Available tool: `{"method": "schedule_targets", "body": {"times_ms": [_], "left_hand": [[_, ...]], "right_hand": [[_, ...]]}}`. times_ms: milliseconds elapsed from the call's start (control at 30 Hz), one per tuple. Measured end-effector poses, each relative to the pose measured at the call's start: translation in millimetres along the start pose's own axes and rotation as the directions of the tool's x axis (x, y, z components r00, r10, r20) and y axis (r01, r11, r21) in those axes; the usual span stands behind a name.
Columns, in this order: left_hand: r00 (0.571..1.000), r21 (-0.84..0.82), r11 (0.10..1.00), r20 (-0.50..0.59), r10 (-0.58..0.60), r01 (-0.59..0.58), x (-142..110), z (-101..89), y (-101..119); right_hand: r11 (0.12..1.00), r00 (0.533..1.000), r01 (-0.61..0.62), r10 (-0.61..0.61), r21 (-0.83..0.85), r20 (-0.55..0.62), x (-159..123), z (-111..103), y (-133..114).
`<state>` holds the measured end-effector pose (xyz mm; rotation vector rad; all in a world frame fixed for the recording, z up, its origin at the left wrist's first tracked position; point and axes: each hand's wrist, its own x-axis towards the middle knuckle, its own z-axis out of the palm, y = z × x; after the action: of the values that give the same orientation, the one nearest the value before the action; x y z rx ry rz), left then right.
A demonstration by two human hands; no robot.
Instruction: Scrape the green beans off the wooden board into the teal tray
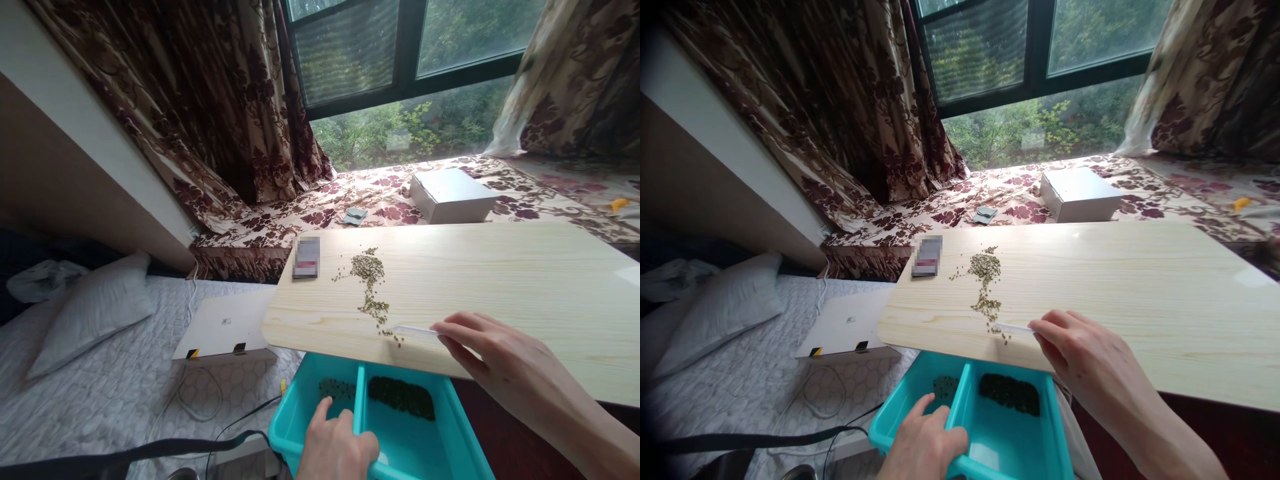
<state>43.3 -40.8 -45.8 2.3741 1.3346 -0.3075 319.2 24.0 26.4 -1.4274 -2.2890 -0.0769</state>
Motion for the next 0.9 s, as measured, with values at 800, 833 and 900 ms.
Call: {"method": "schedule_targets", "body": {"times_ms": [800, 833, 900], "left_hand": [[0.989, -0.067, 0.994, 0.125, -0.082, 0.09, -8.4, -38.7, 12.8], [0.988, -0.064, 0.994, 0.135, -0.079, 0.088, -8.5, -39.2, 12.9], [0.986, -0.06, 0.994, 0.151, -0.077, 0.087, -8.7, -40.9, 13.2]], "right_hand": [[0.998, 0.998, -0.057, 0.057, 0.004, 0.033, -3.8, 1.6, -3.2], [0.998, 0.998, -0.059, 0.059, 0.0, 0.037, -5.2, 0.3, -2.7], [0.998, 0.997, -0.064, 0.064, -0.006, 0.044, -6.6, -1.6, -2.0]]}}
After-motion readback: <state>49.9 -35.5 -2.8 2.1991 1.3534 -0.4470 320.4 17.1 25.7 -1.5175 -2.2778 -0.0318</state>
